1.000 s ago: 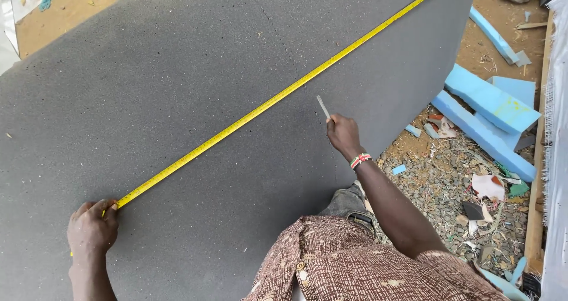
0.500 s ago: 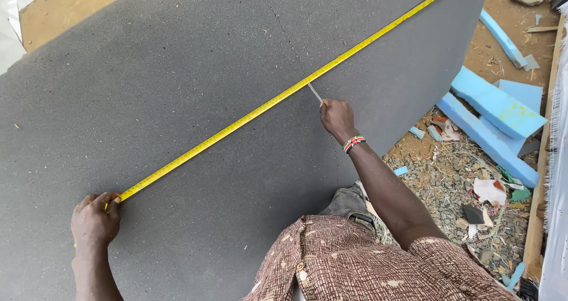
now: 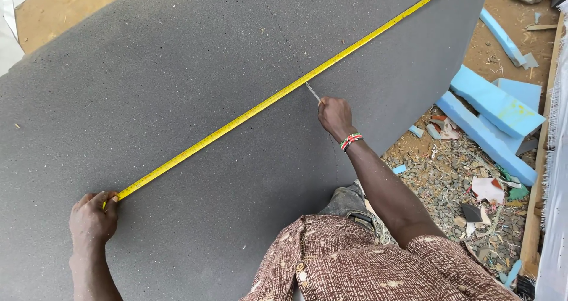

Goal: Measuring and cutting a large sheet of foam using a tape measure and a metal blade

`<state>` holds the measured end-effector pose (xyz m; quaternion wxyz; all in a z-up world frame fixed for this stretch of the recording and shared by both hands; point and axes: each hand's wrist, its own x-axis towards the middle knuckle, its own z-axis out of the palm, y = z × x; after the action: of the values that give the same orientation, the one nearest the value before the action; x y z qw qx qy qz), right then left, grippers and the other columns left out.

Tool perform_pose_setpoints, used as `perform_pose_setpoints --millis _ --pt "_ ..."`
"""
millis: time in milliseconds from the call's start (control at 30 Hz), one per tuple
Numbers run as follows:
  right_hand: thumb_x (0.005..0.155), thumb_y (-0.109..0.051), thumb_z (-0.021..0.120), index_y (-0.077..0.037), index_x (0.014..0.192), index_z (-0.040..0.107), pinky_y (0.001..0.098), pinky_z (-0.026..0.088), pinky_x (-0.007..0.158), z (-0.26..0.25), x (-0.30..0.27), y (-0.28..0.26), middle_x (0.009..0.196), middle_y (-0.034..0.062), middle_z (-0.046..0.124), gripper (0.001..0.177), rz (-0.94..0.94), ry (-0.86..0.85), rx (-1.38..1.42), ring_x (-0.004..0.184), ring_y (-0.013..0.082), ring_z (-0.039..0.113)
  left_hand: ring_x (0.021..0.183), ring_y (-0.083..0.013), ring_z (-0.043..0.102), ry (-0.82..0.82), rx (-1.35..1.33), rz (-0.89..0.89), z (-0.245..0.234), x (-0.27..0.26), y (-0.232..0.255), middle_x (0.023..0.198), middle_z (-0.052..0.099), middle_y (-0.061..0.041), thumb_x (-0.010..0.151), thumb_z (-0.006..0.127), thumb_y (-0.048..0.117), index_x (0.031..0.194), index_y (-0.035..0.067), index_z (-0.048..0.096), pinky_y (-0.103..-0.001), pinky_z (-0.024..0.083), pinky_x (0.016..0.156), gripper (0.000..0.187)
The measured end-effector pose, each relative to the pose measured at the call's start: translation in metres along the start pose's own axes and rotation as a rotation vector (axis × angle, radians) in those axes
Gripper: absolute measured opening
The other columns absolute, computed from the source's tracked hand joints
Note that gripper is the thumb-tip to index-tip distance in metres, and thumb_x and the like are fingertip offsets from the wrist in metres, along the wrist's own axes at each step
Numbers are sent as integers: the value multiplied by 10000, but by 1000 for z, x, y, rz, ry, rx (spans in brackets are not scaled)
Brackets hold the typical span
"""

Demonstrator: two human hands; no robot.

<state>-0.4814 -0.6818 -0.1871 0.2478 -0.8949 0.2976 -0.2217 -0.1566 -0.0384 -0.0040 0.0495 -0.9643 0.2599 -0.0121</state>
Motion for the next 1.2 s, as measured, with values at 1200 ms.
perform_pose_setpoints --millis 1200 --pt "1043 -224 468 -94 722 534 451 371 501 9 -110 37 612 56 536 353 203 -248 37 535 241 518 1064 -358 686 1 14 15 8 0 -9 1135 737 -65 1185 606 386 1317 291 838 -461 544 1001 283"
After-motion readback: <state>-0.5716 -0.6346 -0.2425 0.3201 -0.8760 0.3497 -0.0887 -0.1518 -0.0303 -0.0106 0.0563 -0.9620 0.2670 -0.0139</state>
